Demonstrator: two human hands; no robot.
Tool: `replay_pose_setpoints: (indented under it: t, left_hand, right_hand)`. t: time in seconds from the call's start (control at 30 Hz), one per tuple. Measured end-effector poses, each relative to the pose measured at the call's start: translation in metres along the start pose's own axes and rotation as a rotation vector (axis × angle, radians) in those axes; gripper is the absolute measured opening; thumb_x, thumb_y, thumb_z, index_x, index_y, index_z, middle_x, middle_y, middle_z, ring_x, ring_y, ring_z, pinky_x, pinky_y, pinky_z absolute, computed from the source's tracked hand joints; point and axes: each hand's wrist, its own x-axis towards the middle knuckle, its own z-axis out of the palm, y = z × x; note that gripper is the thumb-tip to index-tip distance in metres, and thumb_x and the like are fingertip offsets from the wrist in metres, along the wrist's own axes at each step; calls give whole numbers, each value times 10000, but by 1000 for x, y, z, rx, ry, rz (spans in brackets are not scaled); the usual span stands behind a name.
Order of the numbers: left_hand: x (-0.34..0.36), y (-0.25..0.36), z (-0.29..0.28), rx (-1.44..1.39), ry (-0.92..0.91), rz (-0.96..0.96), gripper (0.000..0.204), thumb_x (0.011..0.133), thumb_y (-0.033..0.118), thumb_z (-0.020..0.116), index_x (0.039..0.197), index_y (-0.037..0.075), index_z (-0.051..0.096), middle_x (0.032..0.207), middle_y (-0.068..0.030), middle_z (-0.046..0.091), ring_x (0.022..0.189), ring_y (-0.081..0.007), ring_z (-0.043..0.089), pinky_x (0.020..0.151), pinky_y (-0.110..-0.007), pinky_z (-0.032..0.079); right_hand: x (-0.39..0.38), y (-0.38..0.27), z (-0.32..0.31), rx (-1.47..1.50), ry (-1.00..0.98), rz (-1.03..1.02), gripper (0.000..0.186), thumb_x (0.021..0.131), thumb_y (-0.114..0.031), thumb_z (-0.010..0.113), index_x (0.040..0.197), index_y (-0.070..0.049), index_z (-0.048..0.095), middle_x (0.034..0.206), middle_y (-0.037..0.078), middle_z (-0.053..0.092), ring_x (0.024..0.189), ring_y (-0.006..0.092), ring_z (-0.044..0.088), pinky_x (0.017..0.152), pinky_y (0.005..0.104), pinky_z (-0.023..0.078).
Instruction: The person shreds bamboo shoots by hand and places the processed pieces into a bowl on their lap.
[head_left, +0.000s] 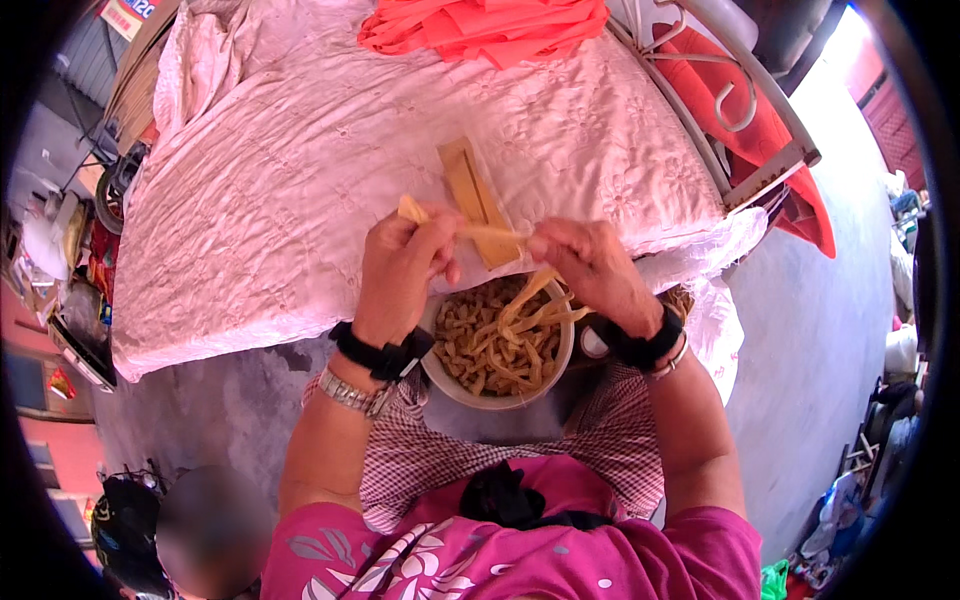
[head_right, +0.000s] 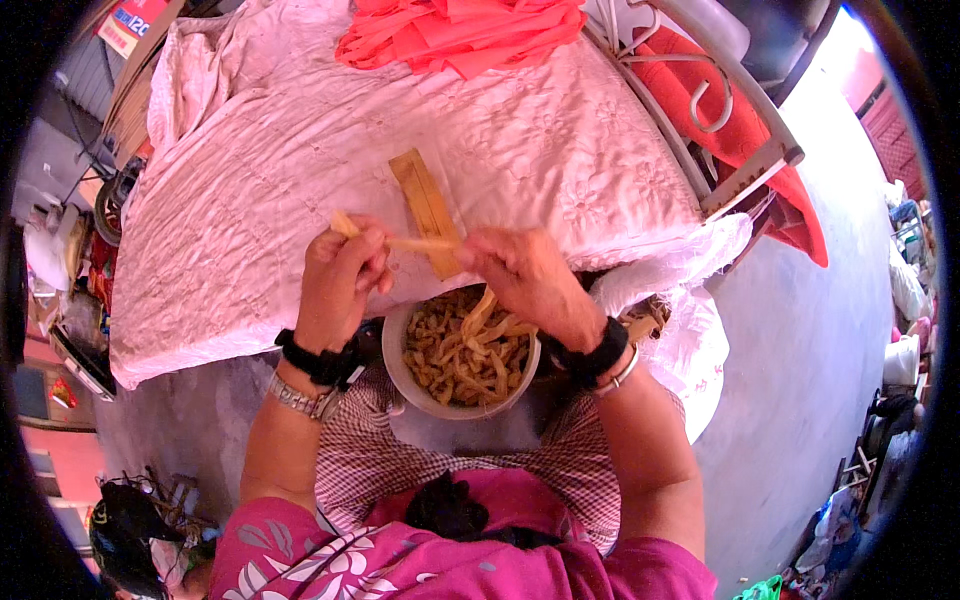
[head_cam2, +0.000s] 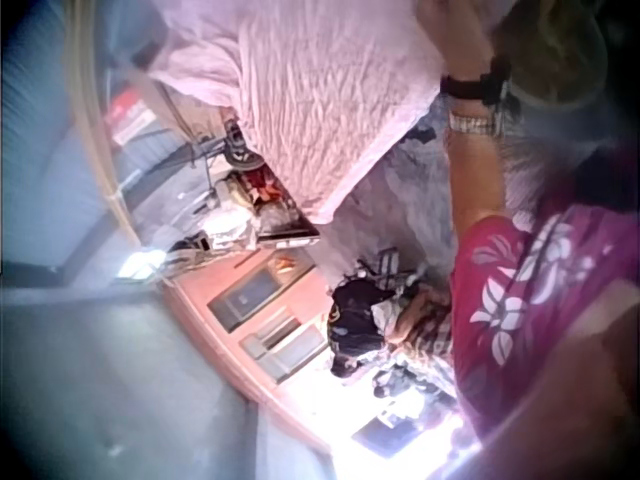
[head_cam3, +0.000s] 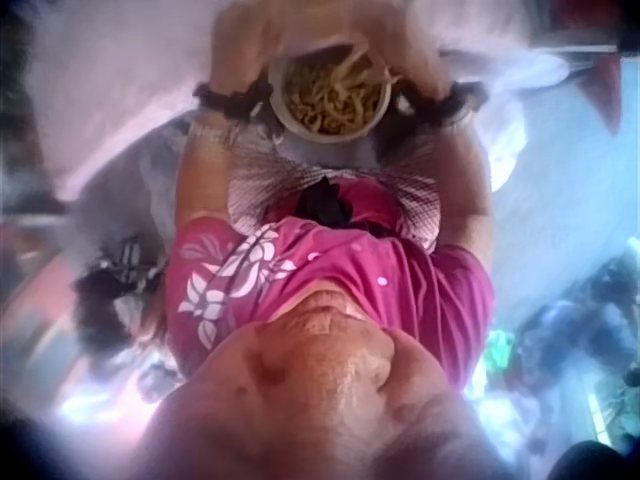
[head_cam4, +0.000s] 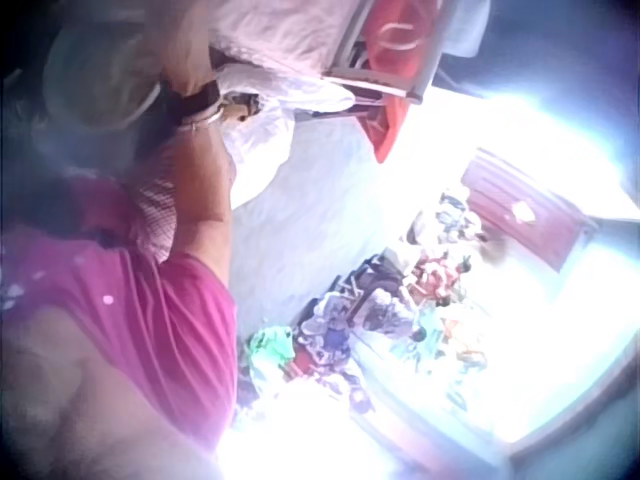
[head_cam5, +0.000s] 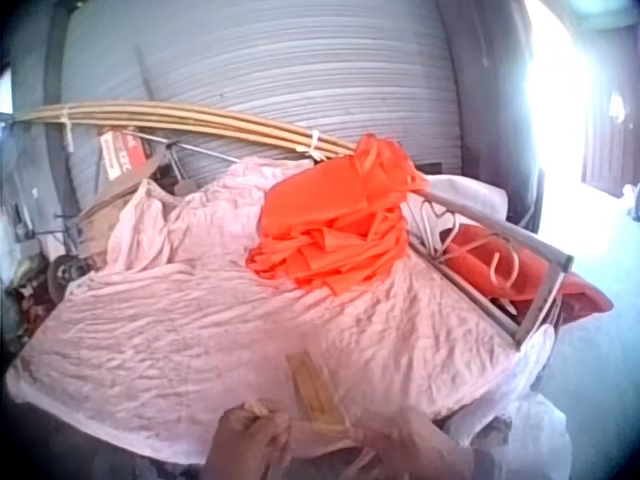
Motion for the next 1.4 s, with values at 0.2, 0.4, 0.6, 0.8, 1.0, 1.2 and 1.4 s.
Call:
replay_pose_setpoints:
  t: [0.2, 0.4, 0.6, 0.8, 1.0, 1.2, 1.4]
  left_hand:
    - [46, -26, 2, 44, 89, 56, 164, 912, 159, 584, 934, -3, 599, 653, 3, 511, 484, -54, 401, 481, -244, 433]
    - [60, -30, -5, 179, 169, 85, 169, 908, 171, 592, 913, 2, 596, 658, 1, 522, 489, -65, 440, 476, -235, 438]
    - [74, -64, -18, 624, 249, 136, 234, 895, 167, 584, 781, -38, 591, 570, -59, 548, 485, -118, 533, 460, -284, 424]
    - [42, -48, -31, 1040, 94, 80, 329, 874, 197, 619, 669, -54, 561, 527, -92, 551, 465, -138, 551, 440, -312, 415]
    - [-5, -50, -47, 933, -459, 74, 299, 905, 258, 573, 771, 1, 646, 632, -137, 618, 608, -273, 621, 551, -358, 444]
    - [-8, -67, -19, 168, -476, -780, 372, 982, 357, 505, 889, 11, 603, 789, -22, 637, 689, -127, 586, 592, -268, 464]
    - [-11, -46, -8, 539, -444, -228, 136, 863, 82, 569, 930, -25, 619, 797, -42, 658, 742, -167, 608, 680, -329, 479]
  right_hand:
    - [41, 34, 7, -348, 283, -133, 123, 868, -153, 594, 812, -52, 555, 679, 172, 582, 662, 387, 584, 556, 450, 447]
    - [60, 43, 19, -474, 336, -125, 189, 907, -187, 573, 791, -40, 548, 651, 163, 558, 626, 379, 568, 544, 438, 427]
    - [61, 75, 36, -599, 258, -41, 215, 912, -210, 549, 787, -36, 536, 656, 172, 571, 635, 387, 578, 558, 454, 434]
    - [28, 39, 33, -421, 103, -34, 92, 873, -139, 545, 869, -47, 560, 721, 166, 604, 677, 354, 606, 588, 419, 476]
    - [-6, -5, 72, -35, 15, -382, 134, 795, -46, 605, 927, -42, 588, 788, 135, 581, 712, 331, 597, 601, 398, 478]
    - [-34, -14, 113, 73, -154, -534, 187, 727, -46, 620, 909, -61, 581, 746, 107, 521, 711, 302, 592, 611, 386, 471]
    - [-20, 10, 78, -30, 431, -274, 120, 831, -52, 550, 944, -19, 575, 799, 124, 557, 727, 271, 579, 636, 311, 455]
